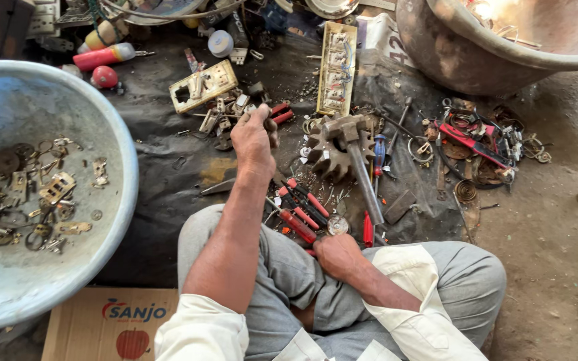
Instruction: The person uses a hammer and a punch to dismantle a metal gear and other scrap components by hand.
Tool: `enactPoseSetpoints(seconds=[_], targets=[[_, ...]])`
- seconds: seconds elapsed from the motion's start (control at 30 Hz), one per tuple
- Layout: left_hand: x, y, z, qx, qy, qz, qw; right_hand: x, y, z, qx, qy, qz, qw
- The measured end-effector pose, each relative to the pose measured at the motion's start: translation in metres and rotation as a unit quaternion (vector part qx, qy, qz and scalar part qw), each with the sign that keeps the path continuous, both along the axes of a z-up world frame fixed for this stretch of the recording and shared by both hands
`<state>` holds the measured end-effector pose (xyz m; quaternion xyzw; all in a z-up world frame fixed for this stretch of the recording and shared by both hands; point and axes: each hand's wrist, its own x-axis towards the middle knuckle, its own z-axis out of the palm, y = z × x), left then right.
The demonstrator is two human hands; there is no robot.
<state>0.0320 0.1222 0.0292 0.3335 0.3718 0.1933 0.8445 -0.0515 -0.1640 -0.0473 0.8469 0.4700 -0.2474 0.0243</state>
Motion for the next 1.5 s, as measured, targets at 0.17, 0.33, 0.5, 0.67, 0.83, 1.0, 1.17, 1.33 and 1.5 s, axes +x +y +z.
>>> enactPoseSetpoints(seconds=[0.17,0.33,0.5,0.67,0.83,1.0,1.17,1.33,1.5], targets=[[-0.032,0.013,0.053,-0.024,-0.095,0.071,0.993,0.01,0.012,0.022,0.094,-0.049,-0.063,0.992],[-0.054,0.054,0.061,0.0,-0.075,0.164,0.984,0.042,0.006,0.065,0.178,-0.023,-0.211,0.961],[-0.041,0.064,0.017,-0.035,-0.017,0.142,0.989,0.045,0.011,0.042,0.103,-0.094,-0.293,0.946],[-0.024,0.065,-0.023,-0.042,-0.03,0.114,0.992,0.054,0.011,0.032,0.059,-0.139,-0.342,0.928],[-0.01,0.052,-0.038,-0.034,-0.006,0.075,0.997,0.047,0.001,0.04,0.191,-0.106,-0.377,0.9],[-0.008,0.024,-0.033,-0.033,-0.016,0.017,0.999,0.029,-0.02,0.058,0.256,-0.039,-0.39,0.884],[-0.01,-0.007,-0.035,0.006,-0.018,-0.066,0.998,0.069,-0.088,0.11,0.342,-0.086,-0.423,0.835],[-0.013,-0.008,-0.04,-0.001,0.041,-0.113,0.993,0.157,-0.185,0.131,0.355,0.015,-0.542,0.761],[0.01,-0.02,-0.04,0.024,0.076,-0.126,0.989,0.185,-0.228,0.096,0.084,0.076,-0.527,0.842]])
